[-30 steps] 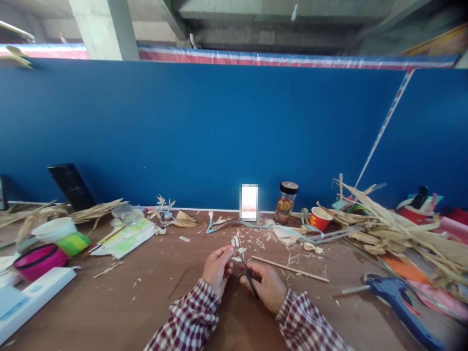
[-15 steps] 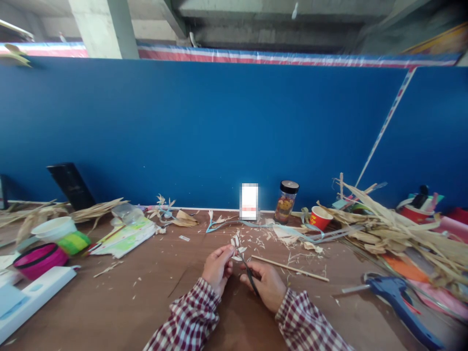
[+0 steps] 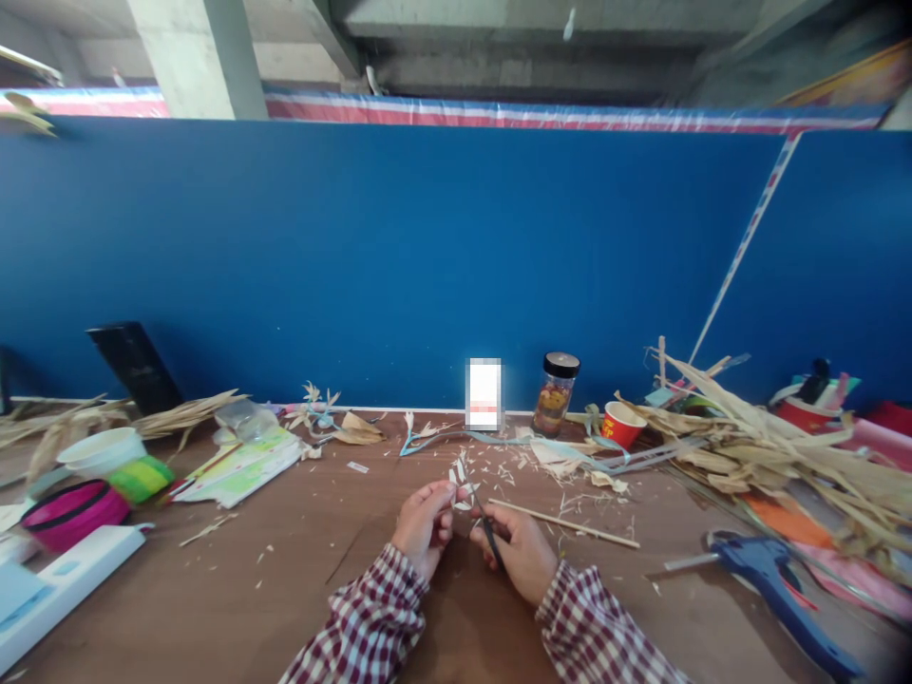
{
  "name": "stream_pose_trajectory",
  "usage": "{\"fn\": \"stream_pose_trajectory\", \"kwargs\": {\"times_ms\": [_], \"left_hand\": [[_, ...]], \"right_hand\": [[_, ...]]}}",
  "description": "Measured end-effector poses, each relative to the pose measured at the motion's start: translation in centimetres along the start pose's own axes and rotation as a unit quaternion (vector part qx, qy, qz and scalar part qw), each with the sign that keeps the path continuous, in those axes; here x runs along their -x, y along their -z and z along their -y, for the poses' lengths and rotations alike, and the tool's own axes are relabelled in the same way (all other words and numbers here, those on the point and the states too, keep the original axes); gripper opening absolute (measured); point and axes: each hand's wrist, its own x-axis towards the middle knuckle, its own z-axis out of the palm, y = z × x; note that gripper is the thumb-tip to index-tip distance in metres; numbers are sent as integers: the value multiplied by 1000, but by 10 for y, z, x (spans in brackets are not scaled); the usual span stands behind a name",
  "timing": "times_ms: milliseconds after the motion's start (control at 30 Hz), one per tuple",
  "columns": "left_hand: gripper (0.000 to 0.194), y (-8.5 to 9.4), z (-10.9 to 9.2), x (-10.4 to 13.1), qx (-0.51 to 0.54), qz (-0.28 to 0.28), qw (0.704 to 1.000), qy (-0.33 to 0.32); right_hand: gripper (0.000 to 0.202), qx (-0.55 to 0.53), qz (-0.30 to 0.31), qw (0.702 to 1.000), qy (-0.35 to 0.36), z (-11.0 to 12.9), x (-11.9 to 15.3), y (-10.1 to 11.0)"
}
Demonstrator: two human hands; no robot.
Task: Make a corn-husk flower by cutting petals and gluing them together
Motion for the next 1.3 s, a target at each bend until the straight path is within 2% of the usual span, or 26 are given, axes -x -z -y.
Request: {"fn": "stream_pose_trajectory", "kwargs": {"times_ms": [300,633,1067,1300], "left_hand": [[18,0,0,0,8,12,1000,6],[20,1,1,0,1,-2,1000,6],[22,0,1,-3,-13,-2,1000,-18],[28,2,3,-7,-14,-29,998,-45]], "right_hand": [[35,-6,5,1000,4,0,0,-1],[36,10,2,1000,6,2,0,0],[38,-4,3,1000,-1,0,0,-1],[33,83,-2,996,36,2,3,0]]}}
